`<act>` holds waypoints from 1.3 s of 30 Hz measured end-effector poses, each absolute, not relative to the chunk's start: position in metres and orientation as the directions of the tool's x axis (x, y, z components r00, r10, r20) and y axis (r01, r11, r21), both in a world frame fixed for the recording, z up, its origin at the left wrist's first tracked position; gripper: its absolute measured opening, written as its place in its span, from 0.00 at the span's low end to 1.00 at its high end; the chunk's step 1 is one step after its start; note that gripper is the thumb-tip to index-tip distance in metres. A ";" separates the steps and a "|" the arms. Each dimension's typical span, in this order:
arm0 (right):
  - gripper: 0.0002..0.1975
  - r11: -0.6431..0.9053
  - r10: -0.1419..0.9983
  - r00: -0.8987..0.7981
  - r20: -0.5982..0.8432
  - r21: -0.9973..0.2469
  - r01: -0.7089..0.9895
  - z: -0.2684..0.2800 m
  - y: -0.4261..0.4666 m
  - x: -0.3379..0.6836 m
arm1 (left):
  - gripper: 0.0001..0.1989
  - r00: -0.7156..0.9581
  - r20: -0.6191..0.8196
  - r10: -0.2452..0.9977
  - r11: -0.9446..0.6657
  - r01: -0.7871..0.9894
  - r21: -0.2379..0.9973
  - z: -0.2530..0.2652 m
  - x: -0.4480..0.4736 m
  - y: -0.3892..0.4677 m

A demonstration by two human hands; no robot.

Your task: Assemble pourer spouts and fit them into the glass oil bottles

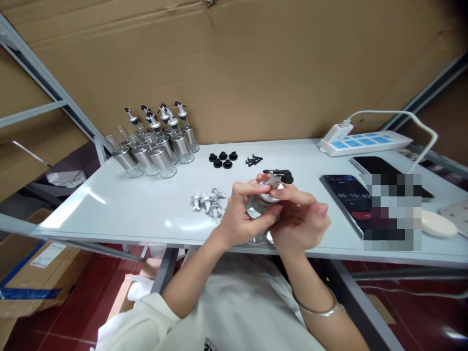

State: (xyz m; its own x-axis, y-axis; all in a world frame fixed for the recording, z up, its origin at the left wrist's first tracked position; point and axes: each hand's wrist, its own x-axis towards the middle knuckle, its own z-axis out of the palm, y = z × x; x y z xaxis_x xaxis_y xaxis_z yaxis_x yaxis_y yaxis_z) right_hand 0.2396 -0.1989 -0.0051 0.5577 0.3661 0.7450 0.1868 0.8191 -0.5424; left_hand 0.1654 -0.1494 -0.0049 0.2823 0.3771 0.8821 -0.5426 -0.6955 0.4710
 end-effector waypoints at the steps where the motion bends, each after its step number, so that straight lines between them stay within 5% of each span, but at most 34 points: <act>1: 0.25 0.815 0.365 0.565 0.740 -0.547 0.190 -0.006 -0.199 0.239 | 0.15 0.286 0.880 0.378 -0.688 -0.549 0.474 -0.005 0.165 -0.149; 7: 0.22 0.768 0.392 0.529 0.753 -0.584 0.262 -0.010 -0.198 0.240 | 0.16 0.262 0.875 0.408 -0.703 -0.521 0.484 -0.009 0.166 -0.150; 15: 0.21 0.749 0.152 0.573 0.806 -0.472 0.465 0.004 -0.208 0.245 | 0.16 0.209 0.904 0.372 -0.777 -0.462 0.427 0.015 0.170 -0.151; 22: 0.18 0.696 0.089 0.627 0.774 -0.499 0.517 -0.007 -0.216 0.252 | 0.15 0.201 0.926 0.320 -0.903 -0.232 0.362 0.062 0.121 -0.084; 28: 0.15 0.682 0.230 0.579 0.782 -0.554 0.477 -0.030 -0.216 0.251 | 0.23 0.272 0.812 0.516 -0.857 0.168 0.488 0.030 0.078 0.014; 39: 0.16 0.674 0.311 0.585 0.749 -0.607 0.420 -0.038 -0.215 0.250 | 0.23 0.140 0.780 0.610 -0.775 0.310 0.551 -0.003 0.051 0.068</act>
